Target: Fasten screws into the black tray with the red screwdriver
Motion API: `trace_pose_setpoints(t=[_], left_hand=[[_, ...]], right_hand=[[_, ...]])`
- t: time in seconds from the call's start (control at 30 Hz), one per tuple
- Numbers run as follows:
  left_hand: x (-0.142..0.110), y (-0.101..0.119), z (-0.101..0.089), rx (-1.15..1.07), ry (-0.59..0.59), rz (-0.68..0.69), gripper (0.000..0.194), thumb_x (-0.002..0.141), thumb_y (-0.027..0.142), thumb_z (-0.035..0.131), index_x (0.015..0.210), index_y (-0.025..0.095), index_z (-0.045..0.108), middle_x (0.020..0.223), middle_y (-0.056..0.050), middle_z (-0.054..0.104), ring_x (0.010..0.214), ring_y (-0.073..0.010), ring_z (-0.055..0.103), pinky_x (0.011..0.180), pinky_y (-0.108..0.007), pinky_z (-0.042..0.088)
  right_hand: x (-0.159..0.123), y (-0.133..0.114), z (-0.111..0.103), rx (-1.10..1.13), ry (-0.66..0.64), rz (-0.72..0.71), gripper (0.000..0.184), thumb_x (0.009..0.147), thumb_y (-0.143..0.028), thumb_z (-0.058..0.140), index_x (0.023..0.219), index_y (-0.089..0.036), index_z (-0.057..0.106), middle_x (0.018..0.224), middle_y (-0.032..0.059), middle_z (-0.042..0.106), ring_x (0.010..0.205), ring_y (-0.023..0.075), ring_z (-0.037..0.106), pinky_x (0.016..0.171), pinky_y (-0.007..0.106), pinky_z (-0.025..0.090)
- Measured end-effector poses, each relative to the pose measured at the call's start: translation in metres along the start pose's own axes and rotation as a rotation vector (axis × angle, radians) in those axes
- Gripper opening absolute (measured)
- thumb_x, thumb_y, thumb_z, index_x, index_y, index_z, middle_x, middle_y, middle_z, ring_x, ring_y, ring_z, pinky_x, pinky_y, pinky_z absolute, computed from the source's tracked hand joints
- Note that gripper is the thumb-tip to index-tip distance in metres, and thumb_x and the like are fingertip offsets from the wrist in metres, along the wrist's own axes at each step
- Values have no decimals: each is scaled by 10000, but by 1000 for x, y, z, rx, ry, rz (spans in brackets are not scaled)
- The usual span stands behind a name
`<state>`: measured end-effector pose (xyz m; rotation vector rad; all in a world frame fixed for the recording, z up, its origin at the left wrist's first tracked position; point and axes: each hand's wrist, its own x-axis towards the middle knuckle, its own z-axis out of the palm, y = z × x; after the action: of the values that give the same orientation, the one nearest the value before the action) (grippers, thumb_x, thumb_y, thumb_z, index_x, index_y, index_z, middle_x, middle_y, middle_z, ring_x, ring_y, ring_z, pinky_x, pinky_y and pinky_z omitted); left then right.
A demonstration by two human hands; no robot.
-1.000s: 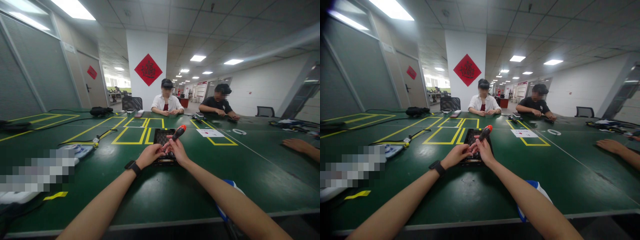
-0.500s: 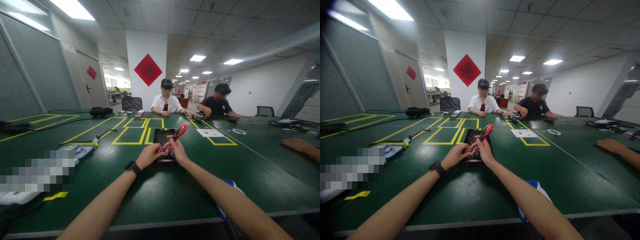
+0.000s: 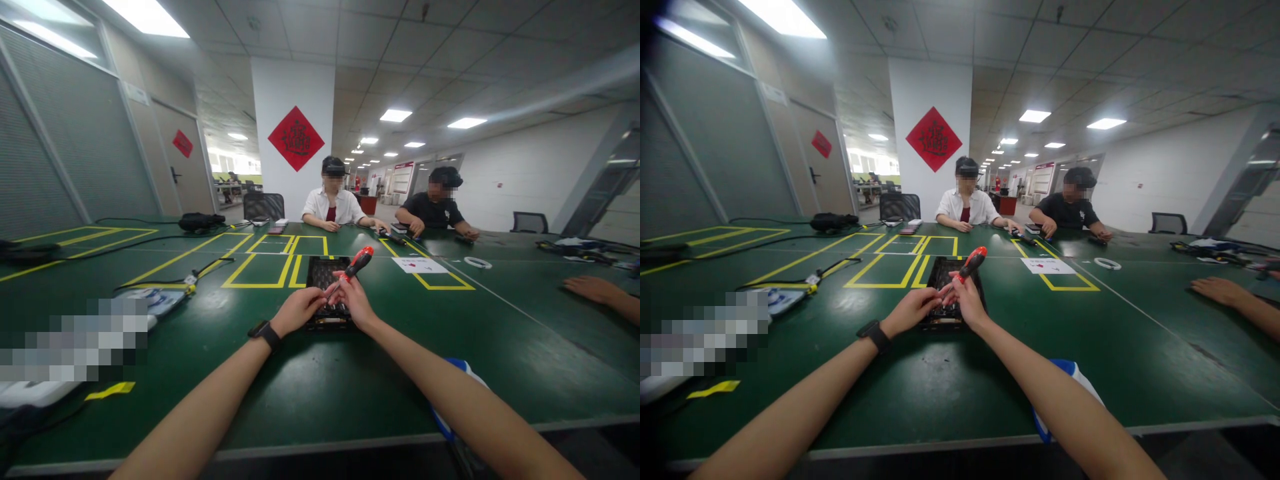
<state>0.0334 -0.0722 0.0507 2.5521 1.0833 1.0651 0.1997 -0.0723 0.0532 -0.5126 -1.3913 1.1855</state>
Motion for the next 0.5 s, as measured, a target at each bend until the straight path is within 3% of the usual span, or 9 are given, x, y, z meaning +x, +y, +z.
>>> trace_pose_setpoints(t=[0.17,0.37,0.5], left_hand=[[-1,-2,4,-33,30,-49,232,744,385,558,746,154,533,615,29,495,553,-94,439,524,-196,325],[0,-4,3,21,27,-27,212,790,335,505,714,143,553,605,13,507,557,-97,436,538,-203,304],[-1,0,1,13,-14,4,227,840,297,422,795,153,592,684,-20,568,622,-116,485,578,-212,317]], right_hand=[[-1,-3,2,-18,-10,-11,285,835,-396,415,1039,-199,434,702,3,621,500,95,565,528,232,420],[-1,-3,2,-6,-26,4,298,837,-402,403,1053,-198,428,728,15,633,517,99,572,542,240,426],[0,-2,0,0,-13,29,310,832,-413,404,1054,-197,431,731,20,639,525,110,587,541,242,424]])
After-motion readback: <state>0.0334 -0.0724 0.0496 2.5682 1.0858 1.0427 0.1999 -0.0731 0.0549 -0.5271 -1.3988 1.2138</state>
